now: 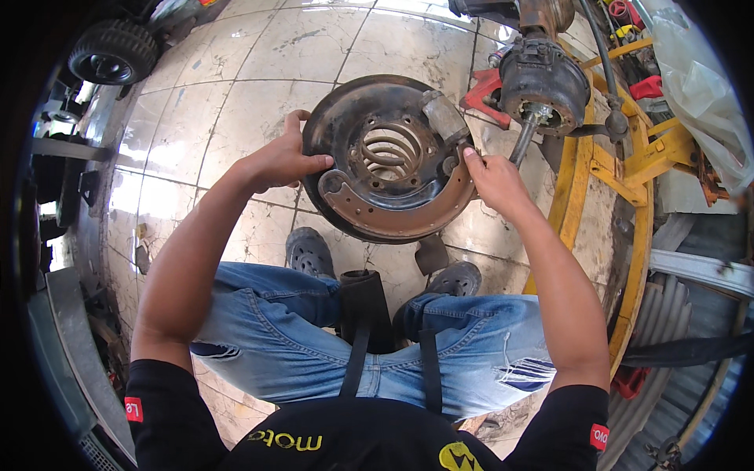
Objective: The person assembles brake shoes and springs onto a brake drum while sitting on the floor. They fit the shoes into the drum, attach the return spring, and adjust the components by hand.
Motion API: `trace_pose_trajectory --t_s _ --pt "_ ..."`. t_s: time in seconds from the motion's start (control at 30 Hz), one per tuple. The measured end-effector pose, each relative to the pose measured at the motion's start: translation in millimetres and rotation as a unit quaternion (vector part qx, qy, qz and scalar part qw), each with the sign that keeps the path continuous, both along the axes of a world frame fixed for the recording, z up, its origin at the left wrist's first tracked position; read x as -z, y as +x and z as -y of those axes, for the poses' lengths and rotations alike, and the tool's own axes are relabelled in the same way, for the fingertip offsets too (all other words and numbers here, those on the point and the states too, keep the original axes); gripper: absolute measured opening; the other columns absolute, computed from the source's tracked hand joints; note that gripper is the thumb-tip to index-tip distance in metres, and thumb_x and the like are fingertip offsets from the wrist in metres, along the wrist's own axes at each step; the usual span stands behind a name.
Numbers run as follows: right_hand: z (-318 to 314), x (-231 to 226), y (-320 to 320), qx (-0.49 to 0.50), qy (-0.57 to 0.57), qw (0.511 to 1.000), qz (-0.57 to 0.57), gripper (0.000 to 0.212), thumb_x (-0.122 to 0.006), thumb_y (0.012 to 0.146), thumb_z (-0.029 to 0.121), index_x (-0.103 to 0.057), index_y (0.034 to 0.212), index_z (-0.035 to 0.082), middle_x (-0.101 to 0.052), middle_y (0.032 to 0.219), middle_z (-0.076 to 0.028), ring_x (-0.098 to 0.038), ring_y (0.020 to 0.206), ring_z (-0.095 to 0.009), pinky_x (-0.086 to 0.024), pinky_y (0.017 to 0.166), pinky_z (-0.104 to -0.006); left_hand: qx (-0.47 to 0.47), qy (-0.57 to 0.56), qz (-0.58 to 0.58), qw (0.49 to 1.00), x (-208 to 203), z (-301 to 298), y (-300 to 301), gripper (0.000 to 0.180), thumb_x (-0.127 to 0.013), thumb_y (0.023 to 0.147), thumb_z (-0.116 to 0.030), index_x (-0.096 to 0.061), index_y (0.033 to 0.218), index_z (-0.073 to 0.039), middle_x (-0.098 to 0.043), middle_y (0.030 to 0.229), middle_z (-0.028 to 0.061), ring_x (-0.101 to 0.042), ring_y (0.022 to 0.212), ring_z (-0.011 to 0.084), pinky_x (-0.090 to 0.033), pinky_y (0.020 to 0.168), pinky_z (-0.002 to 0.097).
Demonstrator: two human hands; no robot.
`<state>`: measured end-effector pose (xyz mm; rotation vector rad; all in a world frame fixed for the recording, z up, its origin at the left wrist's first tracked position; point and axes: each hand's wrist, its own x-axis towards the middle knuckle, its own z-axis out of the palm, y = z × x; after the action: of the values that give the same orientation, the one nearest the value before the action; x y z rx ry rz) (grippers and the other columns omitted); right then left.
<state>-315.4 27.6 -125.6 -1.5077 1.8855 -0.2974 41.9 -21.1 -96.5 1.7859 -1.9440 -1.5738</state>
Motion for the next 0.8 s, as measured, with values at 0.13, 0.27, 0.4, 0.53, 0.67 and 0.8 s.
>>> trace_pose_trajectory --t_s 0.13,0.27,0.4,0.53,0.67,0.8 --pt "0 -3 2 0.018 0.041 0.998 0.038 0.059 -0.046 0.101 0.053 -0.055 0.073 0.002 -0.041 0.052 0.001 -0.045 0.042 -0.012 -0.035 0.041 -0.0312 -0.017 -0.038 -0.035 0.999 1 -5 -1 0.089 -0.072 0.089 -0.024 -0.008 0.142 0.007 -0.064 0.091 0.0225 -0.062 0.067 0.0214 -0.051 0.052 0.0313" --pt "-1 -21 8 0.068 0.114 0.986 0.102 0.055 -0.048 0.101 0.053 -0.058 0.08 0.003 -0.04 0.054 0.003 -0.04 0.04 -0.01 -0.029 0.037 -0.029 -0.016 -0.026 -0.024 0.999 0 -6 -1 0.089 -0.07 0.09 -0.023 -0.005 0.143 0.006 -0.064 0.096 0.0253 -0.064 0.07 0.023 -0.053 0.055 0.0318" --pt "-1 -18 0 0.055 0.119 0.985 0.116 0.052 -0.051 0.099 0.052 -0.06 0.087 0.003 -0.04 0.054 0.003 -0.038 0.039 -0.008 -0.026 0.036 -0.0284 -0.012 -0.004 -0.015 1.0 -6 -5 -7 0.09 -0.069 0.09 -0.023 -0.004 0.144 0.005 -0.064 0.098 0.0264 -0.066 0.073 0.0238 -0.054 0.056 0.0317" --pt "-5 -41 15 0.08 0.138 0.983 0.093 0.051 -0.053 0.098 0.047 -0.061 0.083 -0.001 -0.043 0.057 0.002 -0.035 0.04 -0.009 -0.025 0.037 -0.0303 -0.018 -0.002 0.006 1.0 -7 -6 -8 0.089 -0.068 0.091 -0.024 -0.002 0.146 0.001 -0.065 0.105 0.0196 -0.066 0.081 0.0207 -0.053 0.055 0.0295" --pt "-5 -33 9 0.076 0.148 0.978 0.128 0.05 -0.057 0.096 0.053 -0.062 0.092 0.003 -0.043 0.056 0.003 -0.036 0.04 -0.007 -0.025 0.036 -0.0278 0.002 -0.026 0.004 1.0 5 -1 -2 0.089 -0.068 0.091 -0.026 -0.004 0.146 0.001 -0.065 0.107 0.0191 -0.066 0.083 0.0213 -0.053 0.057 0.0297" --pt "-2 -32 11 0.088 0.161 0.975 0.126 0.051 -0.059 0.095 0.054 -0.063 0.092 0.003 -0.046 0.058 0.001 -0.035 0.04 -0.006 -0.024 0.036 -0.027 -0.015 -0.046 -0.008 0.999 1 -5 -7 0.09 -0.069 0.09 -0.026 -0.004 0.147 0.002 -0.064 0.107 0.0178 -0.065 0.084 0.0209 -0.053 0.057 0.0289"
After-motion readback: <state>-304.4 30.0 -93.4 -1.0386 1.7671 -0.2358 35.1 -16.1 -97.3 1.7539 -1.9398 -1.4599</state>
